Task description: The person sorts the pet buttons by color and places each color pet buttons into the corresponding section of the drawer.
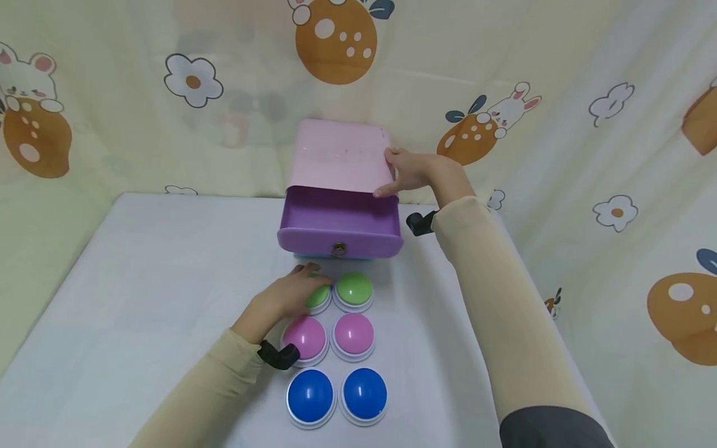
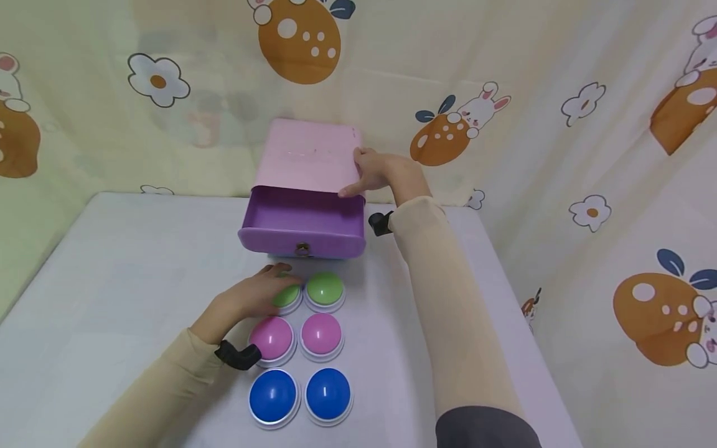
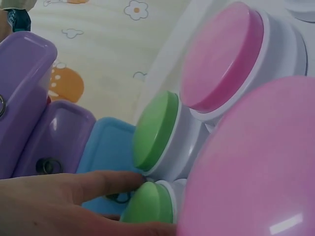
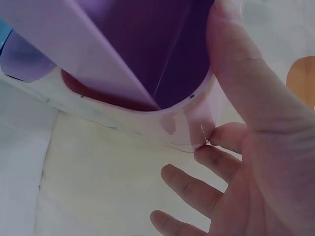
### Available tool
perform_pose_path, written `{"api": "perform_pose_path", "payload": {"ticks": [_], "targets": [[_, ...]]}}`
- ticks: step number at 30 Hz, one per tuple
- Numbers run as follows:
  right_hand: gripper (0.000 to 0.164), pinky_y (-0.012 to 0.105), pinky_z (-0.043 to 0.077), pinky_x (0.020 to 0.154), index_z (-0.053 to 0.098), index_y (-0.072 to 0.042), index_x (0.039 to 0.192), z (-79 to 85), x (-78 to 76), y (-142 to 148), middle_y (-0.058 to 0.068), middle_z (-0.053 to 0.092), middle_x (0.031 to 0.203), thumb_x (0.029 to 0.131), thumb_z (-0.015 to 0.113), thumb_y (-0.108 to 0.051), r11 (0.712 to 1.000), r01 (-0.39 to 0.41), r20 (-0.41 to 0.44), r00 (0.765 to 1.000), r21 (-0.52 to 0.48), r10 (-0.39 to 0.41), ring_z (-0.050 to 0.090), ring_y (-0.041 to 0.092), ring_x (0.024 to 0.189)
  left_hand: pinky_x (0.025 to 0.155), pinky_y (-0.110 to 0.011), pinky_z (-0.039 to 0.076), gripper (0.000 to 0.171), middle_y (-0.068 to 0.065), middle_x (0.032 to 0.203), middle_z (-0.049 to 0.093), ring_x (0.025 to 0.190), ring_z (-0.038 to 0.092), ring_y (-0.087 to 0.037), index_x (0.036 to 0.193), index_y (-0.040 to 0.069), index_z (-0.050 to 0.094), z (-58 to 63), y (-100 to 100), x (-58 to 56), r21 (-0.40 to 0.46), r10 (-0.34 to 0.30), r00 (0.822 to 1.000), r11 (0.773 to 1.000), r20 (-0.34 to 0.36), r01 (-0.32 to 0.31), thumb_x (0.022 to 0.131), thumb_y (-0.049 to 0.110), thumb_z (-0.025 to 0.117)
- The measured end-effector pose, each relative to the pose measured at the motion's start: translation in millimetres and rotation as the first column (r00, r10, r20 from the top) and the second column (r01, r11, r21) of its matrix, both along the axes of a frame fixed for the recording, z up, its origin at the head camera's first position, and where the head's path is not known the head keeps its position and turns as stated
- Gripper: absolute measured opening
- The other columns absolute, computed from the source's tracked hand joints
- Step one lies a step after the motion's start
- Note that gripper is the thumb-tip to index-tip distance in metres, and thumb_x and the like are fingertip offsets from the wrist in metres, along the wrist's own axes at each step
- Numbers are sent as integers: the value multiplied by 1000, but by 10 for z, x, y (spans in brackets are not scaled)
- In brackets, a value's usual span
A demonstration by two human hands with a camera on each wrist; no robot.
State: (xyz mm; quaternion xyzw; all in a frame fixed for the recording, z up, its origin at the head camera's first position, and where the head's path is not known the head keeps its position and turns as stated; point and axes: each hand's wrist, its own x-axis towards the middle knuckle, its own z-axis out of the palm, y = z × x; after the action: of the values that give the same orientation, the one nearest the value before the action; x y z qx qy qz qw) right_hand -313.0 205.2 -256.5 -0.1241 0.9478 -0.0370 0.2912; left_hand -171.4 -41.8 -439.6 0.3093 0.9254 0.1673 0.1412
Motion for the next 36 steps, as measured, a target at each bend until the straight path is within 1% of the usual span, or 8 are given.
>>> {"api": "perform_pose_path", "payload": {"ticks": [4,7,11,13,18,24,29,36], "targets": [[112,51,4,119,-14,-12,150,-1,27,11,9,-17,159,82,59,-63,1000,13,2,1000,5,-13,-11,29,147,100,-50,44,60,-18,137,47,127,41,-40,130,17,56,19,12,-9,-28,-38,999,999,-12,37,74,3,75],[113,52,4,119,-15,-13,150,-7,39,14,8,-18,159,82,59,-63,1000,25,3,1000,-1,-25,-11,28,147,94,-49,47,57,-18,132,50,120,46,-39,127,16,58,31,18,0,-37,-54,998,998,-44,53,74,4,75],[113,51,4,119,-15,-12,150,-8,41,11,9,-18,159,82,60,-62,1000,22,3,1000,-9,-22,-11,28,147,90,-49,49,55,-17,131,50,120,46,-39,126,18,59,63,16,7,-57,-54,997,997,-56,51,75,5,75],[113,52,5,119,-15,-12,150,-2,37,7,9,-17,159,82,60,-62,1000,29,6,1000,-11,-29,-10,28,148,92,-49,48,56,-16,134,48,123,44,-39,127,20,58,77,14,1,-70,-44,998,997,-39,42,75,5,74],[114,52,6,119,-15,-13,150,19,17,-16,11,-16,159,81,61,-63,999,34,6,999,4,-34,-8,30,148,93,-50,48,58,-17,135,49,125,43,-40,127,21,59,140,-1,6,-78,-27,998,997,-48,23,74,6,75],[115,53,7,119,-15,-13,150,30,15,-36,12,-15,159,81,60,-63,999,26,5,1000,26,-27,-6,31,148,90,-49,50,59,-16,139,47,128,42,-39,128,20,58,299,-57,84,-83,8,998,996,-67,-14,74,7,77],[114,53,8,118,-15,-11,151,42,28,-41,13,-14,159,82,60,-62,999,28,1,1000,35,-28,-4,32,148,91,-48,51,58,-15,137,48,126,44,-35,127,20,58,466,-95,173,-98,-17,992,995,-129,4,74,11,80],[111,53,12,118,-10,-9,152,55,25,-63,16,-7,160,83,60,-61,998,0,-6,1000,58,0,2,34,147,94,-47,49,61,-11,141,45,127,45,-33,130,23,56,716,-122,323,-111,-24,988,994,-154,7,74,14,81]]}}
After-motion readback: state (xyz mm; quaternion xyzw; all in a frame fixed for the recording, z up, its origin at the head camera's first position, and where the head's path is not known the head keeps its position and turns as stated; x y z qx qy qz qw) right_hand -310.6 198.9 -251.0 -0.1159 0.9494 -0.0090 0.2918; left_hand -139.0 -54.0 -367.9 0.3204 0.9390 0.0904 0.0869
